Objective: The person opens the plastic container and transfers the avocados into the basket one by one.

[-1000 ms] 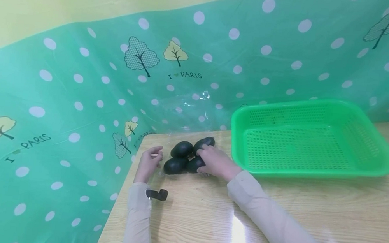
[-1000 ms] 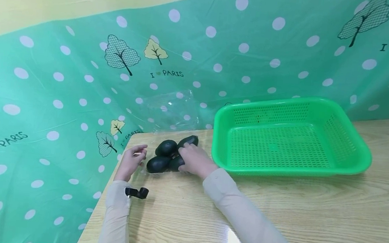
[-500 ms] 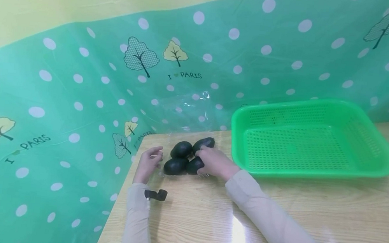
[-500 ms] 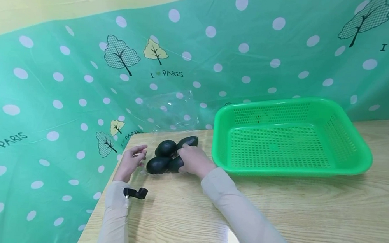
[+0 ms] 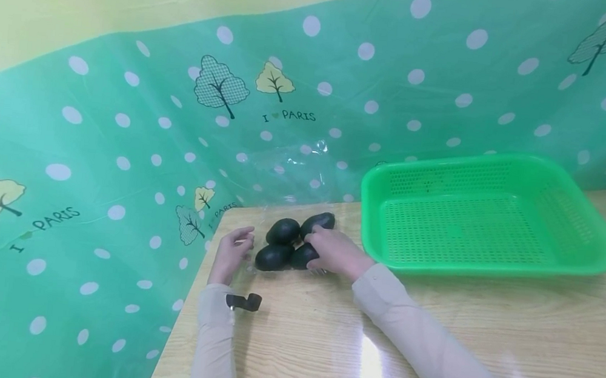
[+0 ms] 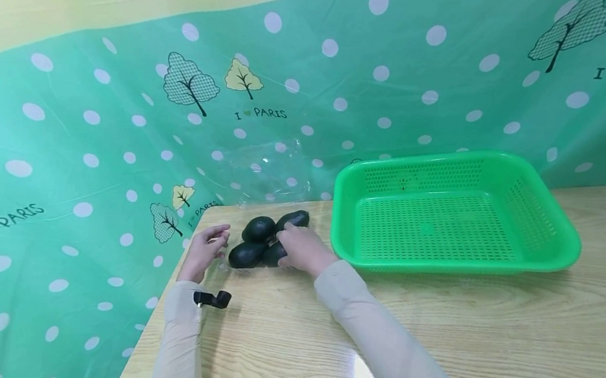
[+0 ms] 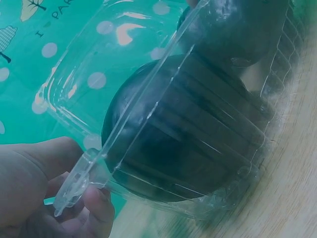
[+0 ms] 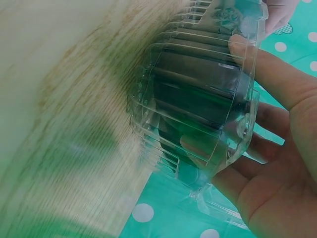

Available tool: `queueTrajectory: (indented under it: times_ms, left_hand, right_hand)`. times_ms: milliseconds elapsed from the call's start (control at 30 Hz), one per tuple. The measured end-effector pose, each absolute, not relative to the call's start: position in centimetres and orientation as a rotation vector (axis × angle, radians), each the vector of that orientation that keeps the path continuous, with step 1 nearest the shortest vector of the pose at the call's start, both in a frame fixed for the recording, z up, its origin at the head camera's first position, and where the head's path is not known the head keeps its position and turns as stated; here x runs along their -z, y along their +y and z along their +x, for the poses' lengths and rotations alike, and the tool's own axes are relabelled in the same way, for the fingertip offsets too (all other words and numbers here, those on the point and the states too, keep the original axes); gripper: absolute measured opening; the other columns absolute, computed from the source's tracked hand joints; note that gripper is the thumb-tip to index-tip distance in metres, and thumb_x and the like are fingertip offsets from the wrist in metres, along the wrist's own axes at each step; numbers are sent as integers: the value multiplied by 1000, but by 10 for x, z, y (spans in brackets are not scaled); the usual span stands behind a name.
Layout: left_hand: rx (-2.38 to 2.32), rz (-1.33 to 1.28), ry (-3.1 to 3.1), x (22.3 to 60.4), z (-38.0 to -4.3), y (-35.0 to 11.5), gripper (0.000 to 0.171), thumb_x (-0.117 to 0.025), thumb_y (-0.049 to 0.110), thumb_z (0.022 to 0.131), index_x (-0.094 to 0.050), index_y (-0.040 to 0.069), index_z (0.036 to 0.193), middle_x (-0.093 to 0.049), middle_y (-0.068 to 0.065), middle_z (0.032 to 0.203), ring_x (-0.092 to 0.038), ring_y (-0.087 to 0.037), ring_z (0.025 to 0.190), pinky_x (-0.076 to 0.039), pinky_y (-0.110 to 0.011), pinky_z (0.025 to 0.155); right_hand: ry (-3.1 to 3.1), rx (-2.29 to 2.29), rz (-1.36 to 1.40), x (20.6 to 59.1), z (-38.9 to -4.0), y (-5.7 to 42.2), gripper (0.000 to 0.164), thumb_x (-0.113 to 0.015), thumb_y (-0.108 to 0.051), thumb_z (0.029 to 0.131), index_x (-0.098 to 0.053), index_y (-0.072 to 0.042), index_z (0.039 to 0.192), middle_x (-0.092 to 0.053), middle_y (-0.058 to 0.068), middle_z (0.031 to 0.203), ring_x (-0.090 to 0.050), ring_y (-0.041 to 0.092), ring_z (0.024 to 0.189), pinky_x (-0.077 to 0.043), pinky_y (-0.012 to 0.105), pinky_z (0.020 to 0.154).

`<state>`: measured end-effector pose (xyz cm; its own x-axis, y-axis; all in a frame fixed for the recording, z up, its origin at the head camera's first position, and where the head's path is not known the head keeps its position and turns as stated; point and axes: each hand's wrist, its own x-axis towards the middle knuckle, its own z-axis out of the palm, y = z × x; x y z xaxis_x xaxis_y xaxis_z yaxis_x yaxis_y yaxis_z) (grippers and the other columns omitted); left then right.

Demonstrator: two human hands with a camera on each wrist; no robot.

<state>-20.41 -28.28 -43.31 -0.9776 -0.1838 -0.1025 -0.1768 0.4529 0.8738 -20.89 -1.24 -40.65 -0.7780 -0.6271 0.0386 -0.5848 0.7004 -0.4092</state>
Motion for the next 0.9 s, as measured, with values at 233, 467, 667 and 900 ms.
queueTrajectory:
  times_ms: [233, 467, 667, 900]
  left_hand:
    - [1610, 339, -2668, 431, -204, -281, 40, -53, 10, 100, -54, 3, 139, -58, -23, 126, -59, -37, 106, -51, -20, 61]
    - [1644, 358, -2662, 428, -204, -280, 40, -53, 7, 100, -53, 0, 139, -57, -25, 127, -61, -31, 101, -52, -21, 62]
    - [1666, 382, -2675, 424, -205, -280, 41, -53, 4, 99, -51, -4, 140, -56, -27, 126, -61, -19, 90, -55, -28, 63]
    - [1669, 369, -2645, 429, -203, -280, 41, -52, 7, 100, -52, -1, 140, -56, -25, 127, -59, -35, 104, -51, -19, 60]
  right_hand:
    - [2818, 605, -1017, 407, -209, -12, 45, -82, -28, 82, -70, -7, 120, -63, 15, 122, -67, 28, 101, -55, 40, 92]
    - [2823, 626, -1057, 409, -210, -11, 42, -83, -28, 81, -71, -7, 116, -64, 12, 114, -67, 25, 95, -55, 37, 88]
    - [2823, 647, -1081, 410, -210, -10, 43, -83, -28, 81, -72, -6, 116, -64, 12, 113, -67, 25, 95, -56, 37, 88]
    - [2822, 671, -1084, 409, -210, -8, 43, -85, -26, 78, -72, -5, 114, -64, 11, 111, -66, 25, 95, -56, 37, 87]
